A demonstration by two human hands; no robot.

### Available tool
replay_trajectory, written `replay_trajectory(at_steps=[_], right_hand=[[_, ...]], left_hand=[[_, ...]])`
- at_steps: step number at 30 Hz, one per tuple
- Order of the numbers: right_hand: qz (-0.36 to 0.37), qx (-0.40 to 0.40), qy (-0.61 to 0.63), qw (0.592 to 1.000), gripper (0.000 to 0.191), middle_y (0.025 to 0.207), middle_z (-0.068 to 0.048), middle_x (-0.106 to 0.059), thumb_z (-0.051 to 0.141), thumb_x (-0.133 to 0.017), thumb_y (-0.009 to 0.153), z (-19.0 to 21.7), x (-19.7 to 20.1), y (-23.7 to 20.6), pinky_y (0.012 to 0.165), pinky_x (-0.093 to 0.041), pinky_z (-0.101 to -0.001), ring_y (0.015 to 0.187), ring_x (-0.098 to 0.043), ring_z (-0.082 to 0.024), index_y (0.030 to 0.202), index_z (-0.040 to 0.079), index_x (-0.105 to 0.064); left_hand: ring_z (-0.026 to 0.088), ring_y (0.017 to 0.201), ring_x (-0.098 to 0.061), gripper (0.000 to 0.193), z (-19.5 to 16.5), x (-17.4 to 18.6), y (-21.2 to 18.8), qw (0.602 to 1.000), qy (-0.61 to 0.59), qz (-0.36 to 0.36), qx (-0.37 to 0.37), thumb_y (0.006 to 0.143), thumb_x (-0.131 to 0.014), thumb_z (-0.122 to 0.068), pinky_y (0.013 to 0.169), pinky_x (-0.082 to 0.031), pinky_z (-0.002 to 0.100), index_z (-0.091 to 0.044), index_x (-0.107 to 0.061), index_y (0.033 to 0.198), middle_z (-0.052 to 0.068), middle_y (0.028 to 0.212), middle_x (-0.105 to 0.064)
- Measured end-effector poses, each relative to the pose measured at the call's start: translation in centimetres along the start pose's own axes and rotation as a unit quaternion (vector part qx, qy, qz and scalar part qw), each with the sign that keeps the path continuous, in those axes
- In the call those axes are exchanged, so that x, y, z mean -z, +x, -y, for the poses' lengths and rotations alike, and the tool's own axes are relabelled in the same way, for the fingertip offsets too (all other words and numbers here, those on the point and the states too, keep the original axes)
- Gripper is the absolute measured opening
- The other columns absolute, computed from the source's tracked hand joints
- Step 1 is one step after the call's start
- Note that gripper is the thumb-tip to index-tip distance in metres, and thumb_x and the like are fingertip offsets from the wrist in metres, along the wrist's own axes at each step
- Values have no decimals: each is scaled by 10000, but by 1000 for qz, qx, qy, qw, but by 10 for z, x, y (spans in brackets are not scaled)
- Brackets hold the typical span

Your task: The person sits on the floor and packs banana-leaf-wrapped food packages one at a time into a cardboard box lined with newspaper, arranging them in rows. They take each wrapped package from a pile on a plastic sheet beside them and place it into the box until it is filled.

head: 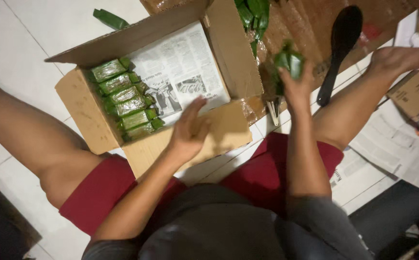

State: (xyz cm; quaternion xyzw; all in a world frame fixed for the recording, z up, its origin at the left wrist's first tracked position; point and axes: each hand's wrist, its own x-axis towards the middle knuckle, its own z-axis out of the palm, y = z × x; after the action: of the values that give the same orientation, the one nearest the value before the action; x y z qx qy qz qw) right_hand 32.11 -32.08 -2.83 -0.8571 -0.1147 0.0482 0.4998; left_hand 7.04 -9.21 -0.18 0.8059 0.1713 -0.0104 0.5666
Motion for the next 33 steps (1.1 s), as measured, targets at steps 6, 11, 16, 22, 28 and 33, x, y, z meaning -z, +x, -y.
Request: replay_trajectory(at_steps=[6,11,16,22,28,33], right_hand=[[80,176,21,981,646,1535,-169,-466,71,-729,1055,121,19,-136,1277,-398,-379,1445,-483,-270,1587,27,-364],[102,140,139,975,629,1438,-140,-541,92,-748,1010,154,-32,-162,1117,-498,-377,1288,-597,-255,1538,76,-406],[202,-78,468,857,533,1363,-103,-611,139,-701,1057,145,-77,-172,1051,-571,-383,1164,-674,-211,1523,68,-453],[262,-228,454,821,501,1385,-91,-609,286,-525,1107,144,-129,-208,1062,-524,-364,1216,-628,-189,1542,49,-452],[364,-284,444,768,537,1466,-75,-511,274,-429,1050,145,-145,-204,1009,-535,-366,1222,-625,-186,1565,144,-358],[434,-292,287,802,573,1249,-139,-657,202,-521,1071,134,-142,-133,748,-449,-354,942,-591,-247,1636,140,-451]], left_hand=[[285,1541,-369,633,-58,-30,-8,908,-381,85,-154,1161,-420,-267,1259,-355,402,-72,-109,1677,177,1696,-293],[219,1135,-605,517,-44,-17,-11,867,-493,-72,-14,1130,-537,-223,971,-537,378,-31,-350,1573,170,1236,-581],[198,1022,-693,438,10,16,-21,812,-564,-149,9,1074,-546,-220,857,-560,354,-49,-431,1460,134,1171,-664],[168,1148,-632,292,39,17,-37,865,-421,-263,-67,1101,-533,-176,997,-510,311,-38,-607,1347,76,1245,-682],[172,1069,-674,232,56,21,-29,896,-317,-308,-48,1089,-532,-162,961,-544,311,-51,-679,1229,68,1151,-729],[276,1180,-628,200,64,66,-2,932,-93,-301,-180,1018,-597,-109,1034,-517,400,-76,-740,1153,161,1241,-665]])
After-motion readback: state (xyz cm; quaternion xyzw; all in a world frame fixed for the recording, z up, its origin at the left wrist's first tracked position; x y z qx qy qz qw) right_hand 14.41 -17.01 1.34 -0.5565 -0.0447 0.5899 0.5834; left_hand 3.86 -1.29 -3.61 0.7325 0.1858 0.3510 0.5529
